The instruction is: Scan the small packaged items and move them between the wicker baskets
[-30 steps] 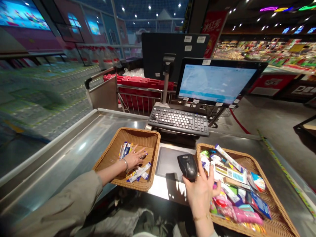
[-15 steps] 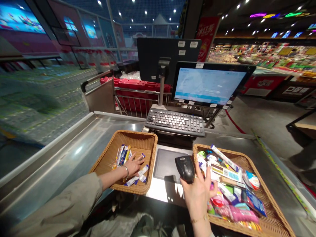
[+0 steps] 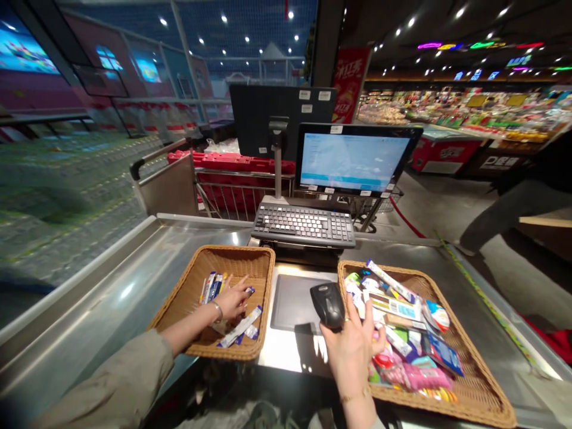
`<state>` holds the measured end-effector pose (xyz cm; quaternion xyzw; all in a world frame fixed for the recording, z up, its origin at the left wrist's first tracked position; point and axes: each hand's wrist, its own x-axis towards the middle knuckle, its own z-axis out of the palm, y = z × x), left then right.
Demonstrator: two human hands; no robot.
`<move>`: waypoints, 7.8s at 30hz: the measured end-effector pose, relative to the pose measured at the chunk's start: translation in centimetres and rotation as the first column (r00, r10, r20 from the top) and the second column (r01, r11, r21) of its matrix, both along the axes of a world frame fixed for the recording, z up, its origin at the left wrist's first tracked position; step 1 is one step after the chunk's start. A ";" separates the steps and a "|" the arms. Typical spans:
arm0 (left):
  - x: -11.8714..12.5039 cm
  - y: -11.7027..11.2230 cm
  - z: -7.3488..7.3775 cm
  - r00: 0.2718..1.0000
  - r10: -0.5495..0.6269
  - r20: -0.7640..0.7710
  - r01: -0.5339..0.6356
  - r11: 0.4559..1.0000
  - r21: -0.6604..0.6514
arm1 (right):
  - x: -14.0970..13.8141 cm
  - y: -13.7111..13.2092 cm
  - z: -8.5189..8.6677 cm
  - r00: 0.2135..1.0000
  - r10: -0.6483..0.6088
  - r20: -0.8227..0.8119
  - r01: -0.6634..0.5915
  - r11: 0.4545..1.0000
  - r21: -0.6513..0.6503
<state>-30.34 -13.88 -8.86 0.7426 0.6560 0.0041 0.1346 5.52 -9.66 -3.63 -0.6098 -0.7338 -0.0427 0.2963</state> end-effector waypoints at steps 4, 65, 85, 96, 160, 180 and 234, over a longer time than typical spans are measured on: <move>-0.2 0.8 1.6 0.996 0.069 0.049 -0.073 0.994 0.086 | -0.1 -0.3 0.8 1.000 -0.016 -0.020 0.016 1.000 -0.021; 3.6 -1.2 9.9 0.941 0.337 0.041 -0.288 0.728 0.622 | -0.6 -1.3 3.2 0.997 0.079 0.013 -0.079 0.996 0.038; 9.0 1.1 8.5 0.961 0.253 0.111 -0.262 0.706 0.657 | -2.0 -2.3 4.4 0.991 0.132 -0.001 -0.132 0.991 0.020; 9.9 1.4 7.9 0.975 0.209 0.073 -0.189 0.614 0.766 | -2.5 -2.9 4.6 0.984 0.172 -0.037 -0.172 0.985 -0.018; 18.9 7.4 10.5 0.990 -0.087 0.113 -0.053 0.509 0.859 | 4.8 -2.8 4.5 0.975 -0.221 0.002 0.221 0.975 0.026; 30.1 10.1 6.9 0.961 -0.164 0.221 -0.076 0.614 0.786 | 15.6 -2.1 2.1 0.849 -0.524 -0.069 0.527 0.849 0.042; 12.1 -2.1 6.0 0.865 0.502 0.011 -0.415 0.704 0.576 | 0.9 1.2 4.0 0.999 0.035 0.020 -0.037 0.991 0.131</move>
